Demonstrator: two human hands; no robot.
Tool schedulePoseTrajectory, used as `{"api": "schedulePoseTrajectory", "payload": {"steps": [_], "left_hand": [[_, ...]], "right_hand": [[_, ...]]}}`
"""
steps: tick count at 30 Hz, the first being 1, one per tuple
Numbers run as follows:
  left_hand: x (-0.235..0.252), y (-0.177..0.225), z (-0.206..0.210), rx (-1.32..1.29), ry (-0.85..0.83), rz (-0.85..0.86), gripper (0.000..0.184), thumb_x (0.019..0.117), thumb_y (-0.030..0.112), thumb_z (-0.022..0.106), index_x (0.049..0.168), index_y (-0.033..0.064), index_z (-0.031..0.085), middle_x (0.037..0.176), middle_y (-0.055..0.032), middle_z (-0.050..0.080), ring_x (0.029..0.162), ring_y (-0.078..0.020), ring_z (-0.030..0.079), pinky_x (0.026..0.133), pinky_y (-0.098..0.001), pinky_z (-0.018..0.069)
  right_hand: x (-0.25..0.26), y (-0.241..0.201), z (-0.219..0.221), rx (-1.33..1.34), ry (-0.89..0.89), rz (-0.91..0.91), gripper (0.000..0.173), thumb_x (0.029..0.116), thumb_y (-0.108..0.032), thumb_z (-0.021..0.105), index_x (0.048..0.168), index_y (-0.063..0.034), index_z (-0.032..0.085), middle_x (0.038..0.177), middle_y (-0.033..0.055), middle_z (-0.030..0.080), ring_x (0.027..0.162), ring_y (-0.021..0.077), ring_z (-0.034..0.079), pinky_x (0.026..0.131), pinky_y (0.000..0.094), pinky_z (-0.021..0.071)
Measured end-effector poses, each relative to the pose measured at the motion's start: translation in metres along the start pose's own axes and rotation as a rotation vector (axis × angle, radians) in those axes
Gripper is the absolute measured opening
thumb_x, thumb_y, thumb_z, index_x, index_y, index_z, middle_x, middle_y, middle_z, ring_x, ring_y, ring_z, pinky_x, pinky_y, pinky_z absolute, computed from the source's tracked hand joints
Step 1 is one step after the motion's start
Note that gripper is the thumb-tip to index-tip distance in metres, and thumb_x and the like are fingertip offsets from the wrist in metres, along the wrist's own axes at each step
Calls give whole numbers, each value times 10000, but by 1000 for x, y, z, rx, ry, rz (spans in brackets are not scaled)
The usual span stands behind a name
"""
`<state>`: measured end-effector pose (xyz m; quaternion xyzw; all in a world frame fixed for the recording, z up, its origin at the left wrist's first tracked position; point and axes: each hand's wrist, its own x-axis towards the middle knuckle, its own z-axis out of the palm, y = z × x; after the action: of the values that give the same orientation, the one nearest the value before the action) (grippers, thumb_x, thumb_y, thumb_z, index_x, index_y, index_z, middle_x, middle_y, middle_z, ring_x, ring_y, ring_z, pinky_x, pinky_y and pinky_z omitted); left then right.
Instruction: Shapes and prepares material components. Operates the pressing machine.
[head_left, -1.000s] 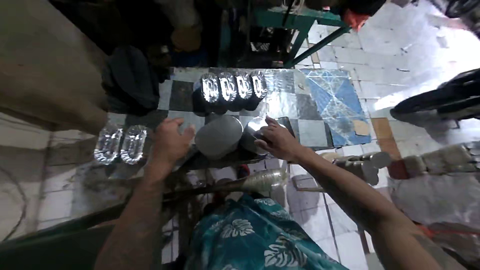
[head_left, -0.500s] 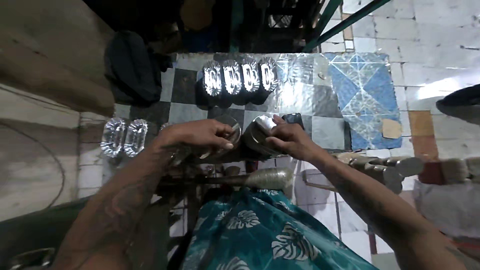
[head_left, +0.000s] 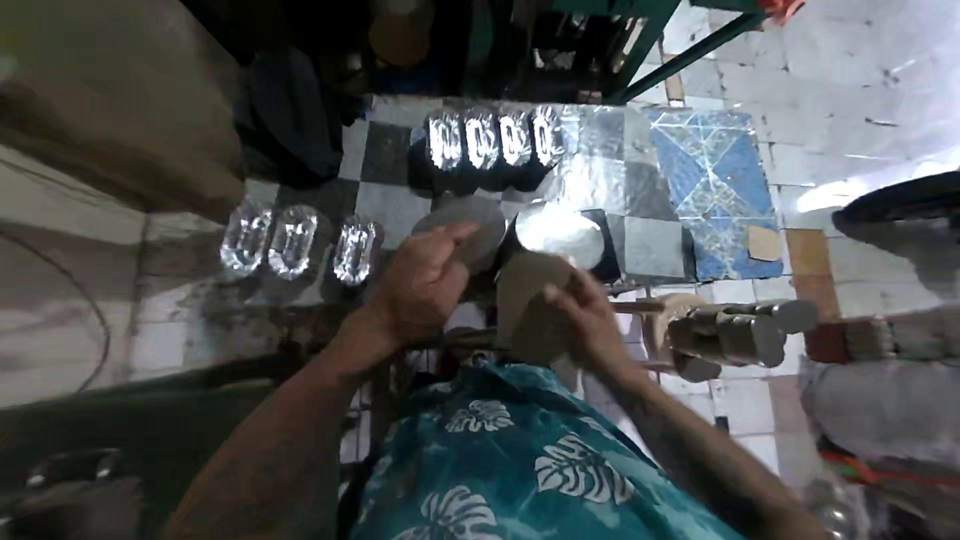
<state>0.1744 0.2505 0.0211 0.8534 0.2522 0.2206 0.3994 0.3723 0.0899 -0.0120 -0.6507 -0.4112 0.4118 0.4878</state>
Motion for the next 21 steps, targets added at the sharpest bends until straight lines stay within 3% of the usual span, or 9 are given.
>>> {"api": "schedulePoseTrajectory", "payload": {"steps": [1,3,5,10,14,16,18,19,21], "left_hand": [[-28,5,2,-224,85,-72,399,917,58,463,1269,-7,639,1089,-27,711,961,-25,664,872,-226,559],[-73,14,15,-669,184,-370,442,878,-7,428,1255,104,630,991,119,718,806,73,653,711,-134,565],[-98,12,41,-871,260,-628,463,857,-33,406,1245,109,617,928,100,717,751,37,660,663,-177,575],[-114,-4,82,-1045,422,-926,434,882,19,432,1283,75,589,1042,-23,678,886,-80,665,750,-305,580],[-123,-27,126,-1318,680,-784,307,817,48,429,669,251,605,665,104,671,616,6,632,576,-211,545],[-119,-58,159,-1335,549,-753,219,777,58,479,808,163,669,747,42,705,673,-32,665,611,-246,568],[-103,-89,176,-943,116,-767,269,940,7,466,1161,-30,613,992,-77,661,880,-96,631,814,-290,549],[-87,-103,184,-649,-102,-786,248,1019,49,501,1194,-72,628,1055,-166,667,954,-197,632,886,-381,521],[-58,-140,218,-243,-410,-805,421,1060,279,537,1374,2,583,1281,-236,641,1202,-368,617,1037,-579,468]], "right_hand": [[-24,13,20,185,0,134,454,1011,-88,549,1449,5,470,1224,31,681,1037,43,672,912,270,579],[-53,22,45,372,-4,285,391,1009,-50,515,1385,46,472,1139,20,698,991,33,682,913,266,580],[-52,20,57,441,5,354,266,1009,-38,470,1263,-18,545,997,-20,724,887,50,702,830,284,604],[-22,24,74,451,-235,420,346,975,-48,421,1296,-101,539,962,-15,698,829,82,688,746,313,602],[-2,39,52,569,-565,429,213,956,-40,571,1093,-148,694,890,-36,749,782,44,695,750,266,592],[-2,65,41,395,-484,346,186,951,-4,572,1064,-85,696,872,-4,742,763,55,690,733,265,593],[-7,103,10,-142,-533,155,216,973,-20,568,1150,50,670,1047,109,714,963,141,689,903,324,577],[-12,120,-8,-417,-634,102,281,977,-36,560,1210,84,662,1149,198,697,1077,249,678,991,410,545],[-30,144,-35,-826,-891,195,347,1007,-60,521,1314,67,620,1303,285,630,1227,408,616,1071,547,480]]}}
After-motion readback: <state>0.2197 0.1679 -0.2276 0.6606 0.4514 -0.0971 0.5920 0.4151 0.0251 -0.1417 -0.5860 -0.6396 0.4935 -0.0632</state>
